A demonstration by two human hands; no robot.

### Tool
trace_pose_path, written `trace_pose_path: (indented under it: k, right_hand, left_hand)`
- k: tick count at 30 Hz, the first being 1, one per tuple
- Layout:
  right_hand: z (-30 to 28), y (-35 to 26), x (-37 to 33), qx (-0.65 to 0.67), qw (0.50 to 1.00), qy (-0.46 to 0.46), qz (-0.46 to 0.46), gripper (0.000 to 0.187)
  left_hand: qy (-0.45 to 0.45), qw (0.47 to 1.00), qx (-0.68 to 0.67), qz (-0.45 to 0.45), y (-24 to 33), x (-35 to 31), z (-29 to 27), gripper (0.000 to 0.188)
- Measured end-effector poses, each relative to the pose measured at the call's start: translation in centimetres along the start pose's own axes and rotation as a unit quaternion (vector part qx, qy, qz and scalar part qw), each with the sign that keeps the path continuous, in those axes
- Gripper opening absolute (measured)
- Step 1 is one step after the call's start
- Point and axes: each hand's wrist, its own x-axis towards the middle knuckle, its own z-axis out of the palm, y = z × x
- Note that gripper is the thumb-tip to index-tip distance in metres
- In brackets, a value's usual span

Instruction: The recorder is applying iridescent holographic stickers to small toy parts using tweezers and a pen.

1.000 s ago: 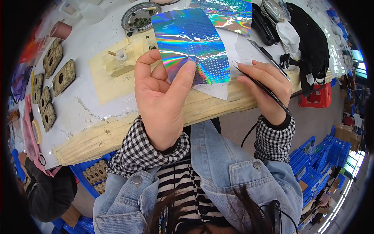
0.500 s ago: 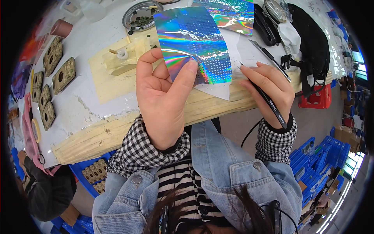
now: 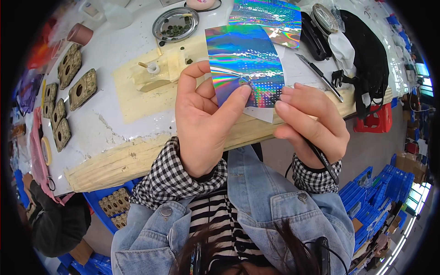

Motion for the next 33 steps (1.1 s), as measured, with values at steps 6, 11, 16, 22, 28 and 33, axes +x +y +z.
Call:
trace_pose_path:
  k: [6,11,16,22,28,33]
  right_hand:
    - [0.8,0.0,0.4,-0.022,1.000,-0.014,-0.018,0.034]
    - [1.1,0.1,0.4,-0.022,0.999,-0.008,-0.024,0.033]
    - [1.1,0.2,0.4,-0.022,0.999,-0.006,-0.027,0.033]
    - [0.8,0.0,0.4,-0.011,0.999,-0.032,-0.022,0.033]
    - [0.8,-0.2,0.6,-0.020,0.999,-0.032,-0.011,0.032]
    - [1.1,0.0,0.6,-0.037,0.999,-0.008,-0.023,0.031]
  left_hand:
    - [-0.004,1.000,-0.015,-0.018,0.3,-0.1,0.0,0.046]
    - [-0.009,1.000,-0.017,-0.018,0.3,-0.2,-0.1,0.046]
    - [-0.009,1.000,-0.017,-0.005,0.2,-0.2,-0.1,0.045]
    - [-0.010,1.000,-0.014,0.005,0.1,-0.2,-0.2,0.044]
    - [-0.010,1.000,-0.006,0.024,0.0,-0.2,-0.1,0.044]
    - [-0.013,1.000,-0.001,0.014,0.1,-0.2,-0.2,0.044]
